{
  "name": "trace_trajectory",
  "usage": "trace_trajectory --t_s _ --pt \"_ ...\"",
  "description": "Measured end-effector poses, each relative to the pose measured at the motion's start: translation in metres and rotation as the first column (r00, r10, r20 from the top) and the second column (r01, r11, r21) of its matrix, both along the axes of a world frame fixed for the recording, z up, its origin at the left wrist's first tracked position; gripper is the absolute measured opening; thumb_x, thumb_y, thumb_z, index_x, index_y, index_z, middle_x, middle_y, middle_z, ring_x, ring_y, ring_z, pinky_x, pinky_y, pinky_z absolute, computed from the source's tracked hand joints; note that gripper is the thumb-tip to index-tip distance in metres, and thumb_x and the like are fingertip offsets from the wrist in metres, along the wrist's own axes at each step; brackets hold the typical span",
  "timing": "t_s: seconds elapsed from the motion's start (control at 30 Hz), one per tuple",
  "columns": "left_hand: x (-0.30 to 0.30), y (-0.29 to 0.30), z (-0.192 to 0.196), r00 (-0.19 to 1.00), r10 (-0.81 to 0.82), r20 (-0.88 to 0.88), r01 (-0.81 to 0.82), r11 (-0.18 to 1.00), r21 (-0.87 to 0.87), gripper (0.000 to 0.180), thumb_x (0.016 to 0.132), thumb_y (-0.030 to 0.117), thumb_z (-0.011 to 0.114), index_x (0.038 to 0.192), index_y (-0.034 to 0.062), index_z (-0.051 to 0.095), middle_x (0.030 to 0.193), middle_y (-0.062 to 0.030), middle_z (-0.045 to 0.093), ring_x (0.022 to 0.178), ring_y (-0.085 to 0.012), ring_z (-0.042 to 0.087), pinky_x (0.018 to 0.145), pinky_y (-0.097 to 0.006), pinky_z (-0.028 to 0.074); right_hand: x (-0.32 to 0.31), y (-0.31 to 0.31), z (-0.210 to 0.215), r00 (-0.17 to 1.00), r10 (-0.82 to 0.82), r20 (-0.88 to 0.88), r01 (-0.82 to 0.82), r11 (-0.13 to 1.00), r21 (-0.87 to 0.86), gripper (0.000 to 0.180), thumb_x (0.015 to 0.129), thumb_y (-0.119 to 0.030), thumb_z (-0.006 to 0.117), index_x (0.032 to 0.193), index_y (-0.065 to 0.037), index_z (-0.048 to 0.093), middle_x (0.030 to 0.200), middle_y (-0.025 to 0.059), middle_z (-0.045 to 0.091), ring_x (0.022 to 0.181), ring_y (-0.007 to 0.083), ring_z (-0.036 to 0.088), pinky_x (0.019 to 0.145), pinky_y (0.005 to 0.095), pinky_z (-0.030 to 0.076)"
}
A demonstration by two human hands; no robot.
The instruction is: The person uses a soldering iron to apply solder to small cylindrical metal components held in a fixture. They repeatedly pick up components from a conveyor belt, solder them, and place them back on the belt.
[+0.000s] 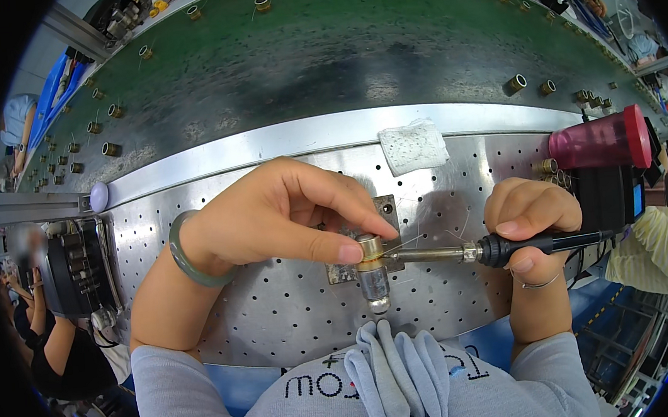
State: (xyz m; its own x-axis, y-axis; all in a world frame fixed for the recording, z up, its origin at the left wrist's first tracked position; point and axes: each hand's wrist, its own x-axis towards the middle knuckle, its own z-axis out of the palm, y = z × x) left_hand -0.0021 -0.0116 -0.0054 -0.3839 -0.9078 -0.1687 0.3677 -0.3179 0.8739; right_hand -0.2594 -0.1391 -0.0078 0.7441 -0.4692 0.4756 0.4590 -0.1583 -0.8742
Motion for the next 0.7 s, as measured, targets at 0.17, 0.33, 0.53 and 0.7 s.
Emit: trace_trajectory --t_s 0.17,0.33,0.53,0.7 --pt "0.001 0.007 0.001 0.999 0.042 0.018 -0.042 0.999 0.011 0.030 0.074 -0.001 0.072 0.103 -0.0046 0.068 0.096 -0.0128 0.065 0.087 -0.0168 0.060 0.079 -0.027 0.048 0.006 0.001 -0.002 0.998 0.000 0.060 0.000 1.000 0.008 0.023 0.066 -0.002 0.075 0.085 0.004 0.063 0.064 0.0095 0.060 0.051 0.0211 0.055 0.051 0.0303 0.041" --pt "0.034 -0.007 0.012 0.826 0.422 0.373 -0.438 0.898 -0.044 0.021 0.079 0.005 0.070 0.100 -0.0007 0.069 0.094 -0.0072 0.067 0.086 -0.0137 0.061 0.075 -0.025 0.049 0.000 0.005 0.002 0.993 -0.107 0.040 0.103 0.991 0.087 0.021 0.071 -0.008 0.076 0.083 0.001 0.062 0.061 0.0060 0.057 0.051 0.0176 0.052 0.049 0.0272 0.040" --pt "0.176 0.030 -0.024 -0.557 0.597 0.578 -0.163 0.603 -0.781 0.023 0.070 0.011 0.073 0.092 0.0055 0.070 0.085 -0.0085 0.067 0.080 -0.0245 0.061 0.072 -0.034 0.047 0.004 0.014 0.005 0.982 -0.191 0.006 0.187 0.965 0.183 0.022 0.069 -0.009 0.081 0.078 0.000 0.064 0.067 0.0075 0.061 0.057 0.0168 0.054 0.052 0.0264 0.041" --pt "0.200 0.037 -0.026 -0.663 0.410 0.626 -0.234 0.681 -0.694 0.027 0.069 0.013 0.073 0.095 0.0050 0.068 0.092 -0.0107 0.063 0.090 -0.0313 0.055 0.084 -0.038 0.043 0.000 0.015 0.009 0.987 -0.158 -0.029 0.160 0.957 0.241 0.020 0.067 -0.005 0.079 0.079 0.002 0.065 0.069 0.0088 0.062 0.059 0.0172 0.055 0.053 0.0263 0.041"
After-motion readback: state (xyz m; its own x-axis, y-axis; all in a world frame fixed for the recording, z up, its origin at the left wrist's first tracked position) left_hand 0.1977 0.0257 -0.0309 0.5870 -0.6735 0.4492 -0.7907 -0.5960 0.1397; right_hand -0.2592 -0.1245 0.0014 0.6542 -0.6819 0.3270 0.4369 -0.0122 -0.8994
